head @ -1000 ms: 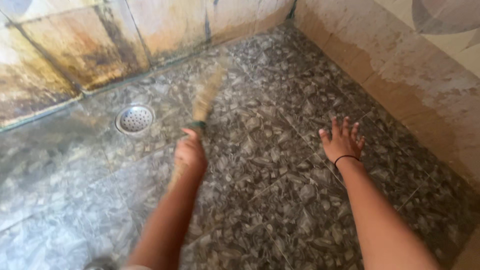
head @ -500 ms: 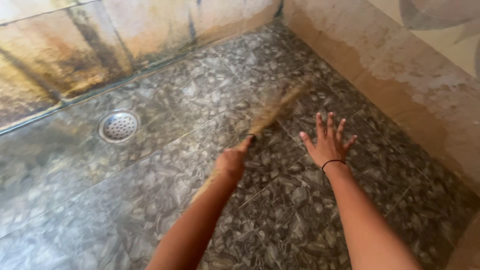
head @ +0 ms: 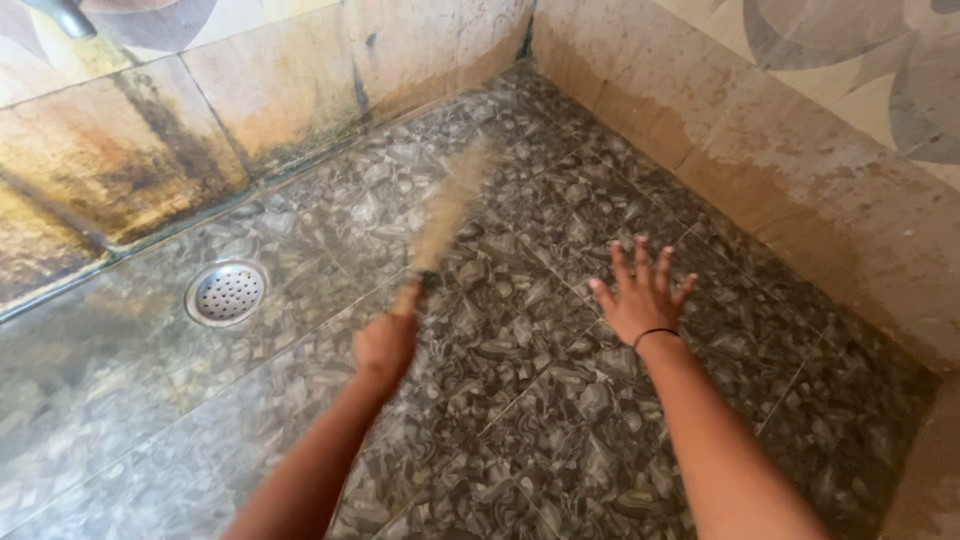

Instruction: The person sweeps a tiled bathroom floor using a traditional straw broom. They move a blue basin to access the area, sweep water and debris toward the drain, and pour water from the basin onto the floor to aid cleaning.

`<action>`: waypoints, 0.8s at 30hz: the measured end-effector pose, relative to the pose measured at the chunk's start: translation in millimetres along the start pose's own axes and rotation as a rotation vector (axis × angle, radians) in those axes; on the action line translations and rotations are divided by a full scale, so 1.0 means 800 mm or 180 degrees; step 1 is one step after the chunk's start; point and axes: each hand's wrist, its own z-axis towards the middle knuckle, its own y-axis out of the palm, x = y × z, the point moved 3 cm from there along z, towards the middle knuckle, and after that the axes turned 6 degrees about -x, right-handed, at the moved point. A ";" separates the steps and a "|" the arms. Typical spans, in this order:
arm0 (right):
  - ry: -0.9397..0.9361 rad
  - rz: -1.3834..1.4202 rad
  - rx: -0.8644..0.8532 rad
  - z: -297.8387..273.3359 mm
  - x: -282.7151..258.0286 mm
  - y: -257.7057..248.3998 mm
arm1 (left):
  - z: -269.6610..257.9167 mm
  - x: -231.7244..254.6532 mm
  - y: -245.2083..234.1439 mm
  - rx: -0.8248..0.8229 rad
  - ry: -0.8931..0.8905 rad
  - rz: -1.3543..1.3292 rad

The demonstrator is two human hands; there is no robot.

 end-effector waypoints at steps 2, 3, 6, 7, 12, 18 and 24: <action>-0.0143 -0.0046 0.0053 -0.001 -0.021 -0.009 | -0.012 0.052 0.023 -0.0280 0.0657 0.0490; -0.0210 -0.0079 0.0074 -0.002 -0.030 -0.012 | -0.011 0.067 0.031 -0.0295 0.0735 0.0628; -0.0248 -0.0009 0.0007 0.001 -0.042 -0.019 | -0.005 0.087 0.055 -0.0456 0.0683 0.0786; -0.0249 -0.0028 0.0026 0.000 -0.040 -0.019 | 0.004 0.075 0.055 -0.0554 0.0488 0.0685; 0.0069 0.0353 -0.0315 -0.001 -0.034 -0.007 | 0.058 0.018 -0.005 -0.0438 -0.0212 -0.0461; -0.0405 0.3844 -0.1991 -0.015 -0.143 -0.037 | 0.073 0.119 -0.013 -0.0509 0.0335 -0.2680; -0.0500 0.4430 -0.1803 0.035 -0.148 -0.012 | 0.079 0.167 -0.034 -0.2059 0.1531 -0.4115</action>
